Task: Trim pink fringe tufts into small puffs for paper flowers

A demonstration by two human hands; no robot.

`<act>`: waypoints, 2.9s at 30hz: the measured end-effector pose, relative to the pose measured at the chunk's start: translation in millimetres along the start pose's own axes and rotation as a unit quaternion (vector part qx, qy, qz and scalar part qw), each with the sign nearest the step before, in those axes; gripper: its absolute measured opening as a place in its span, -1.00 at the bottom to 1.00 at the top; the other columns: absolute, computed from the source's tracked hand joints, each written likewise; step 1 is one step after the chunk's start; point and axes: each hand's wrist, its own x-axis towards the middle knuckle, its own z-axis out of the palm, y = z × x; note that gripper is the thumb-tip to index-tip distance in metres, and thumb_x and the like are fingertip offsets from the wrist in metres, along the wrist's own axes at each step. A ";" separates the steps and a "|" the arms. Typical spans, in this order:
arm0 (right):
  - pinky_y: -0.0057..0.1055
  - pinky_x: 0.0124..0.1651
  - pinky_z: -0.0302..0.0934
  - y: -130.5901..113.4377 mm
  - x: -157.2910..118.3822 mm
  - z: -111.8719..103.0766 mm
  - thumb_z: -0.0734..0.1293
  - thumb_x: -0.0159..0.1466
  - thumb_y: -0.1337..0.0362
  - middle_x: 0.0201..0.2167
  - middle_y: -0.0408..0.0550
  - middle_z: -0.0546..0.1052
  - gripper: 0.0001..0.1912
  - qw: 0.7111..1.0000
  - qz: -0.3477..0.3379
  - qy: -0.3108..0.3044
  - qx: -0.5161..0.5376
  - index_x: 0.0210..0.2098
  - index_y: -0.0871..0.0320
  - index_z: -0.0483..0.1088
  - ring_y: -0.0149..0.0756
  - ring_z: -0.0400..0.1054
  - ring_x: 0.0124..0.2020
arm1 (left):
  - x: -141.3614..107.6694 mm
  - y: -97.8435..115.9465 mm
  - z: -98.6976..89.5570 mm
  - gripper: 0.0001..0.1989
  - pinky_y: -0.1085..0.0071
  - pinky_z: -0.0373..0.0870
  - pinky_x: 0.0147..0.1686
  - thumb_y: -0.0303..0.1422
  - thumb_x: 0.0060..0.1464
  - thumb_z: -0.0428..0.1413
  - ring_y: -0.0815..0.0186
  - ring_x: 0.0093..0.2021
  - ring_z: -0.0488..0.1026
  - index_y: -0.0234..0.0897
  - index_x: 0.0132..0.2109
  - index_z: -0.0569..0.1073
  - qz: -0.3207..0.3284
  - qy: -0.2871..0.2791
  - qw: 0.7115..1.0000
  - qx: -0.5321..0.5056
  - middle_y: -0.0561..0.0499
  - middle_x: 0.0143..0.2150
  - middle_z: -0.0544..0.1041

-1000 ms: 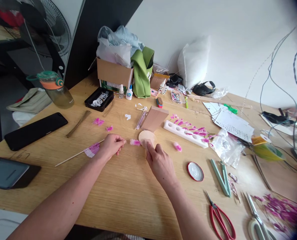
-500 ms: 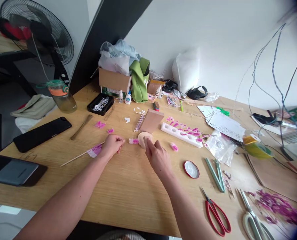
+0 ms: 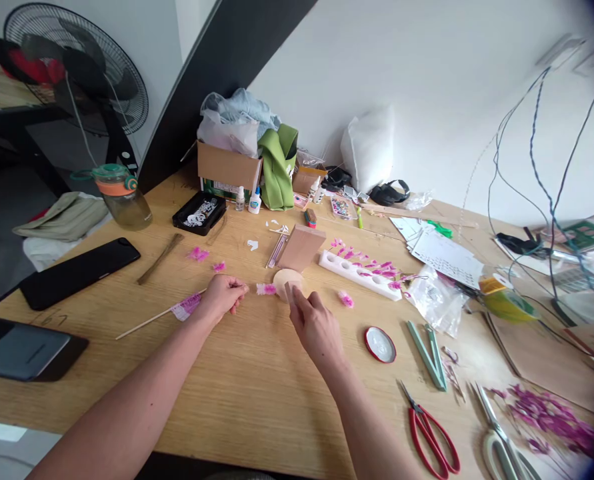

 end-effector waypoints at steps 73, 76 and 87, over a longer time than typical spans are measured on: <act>-0.39 -0.52 -0.14 -5.4 11.4 2.4 0.12 0.38 0.24 -0.24 -0.04 0.44 -0.61 0.994 -0.030 -0.062 -0.085 0.19 0.02 0.23 -0.31 0.38 -0.45 | 12.0 -9.7 -14.0 -0.82 0.58 0.08 -0.75 -0.52 0.04 0.15 0.52 -0.76 0.16 -0.33 -0.51 0.39 0.000 0.017 0.996 0.090 0.19 -0.70 0.27; -0.40 -0.52 -0.10 -11.7 22.3 2.7 0.10 0.39 0.21 -0.20 0.00 0.43 -0.63 0.993 -0.009 -0.067 -0.092 0.17 0.04 0.23 -0.25 0.41 -0.40 | 18.6 -15.8 -12.5 -0.82 0.56 0.09 -0.73 -0.49 0.07 0.12 0.50 -0.76 0.17 -0.32 -0.49 0.40 0.005 0.031 0.994 0.109 0.19 -0.70 0.26; -0.41 -0.52 -0.17 -2.5 14.9 -11.7 0.09 0.41 0.20 -0.28 -0.06 0.45 -0.62 0.998 -0.018 -0.017 -0.063 0.18 -0.04 0.25 -0.34 0.36 -0.47 | 9.5 -5.1 -10.5 -0.81 0.55 0.11 -0.74 -0.55 0.03 0.11 0.47 -0.75 0.20 -0.32 -0.52 0.38 0.018 0.031 0.996 0.087 0.19 -0.70 0.27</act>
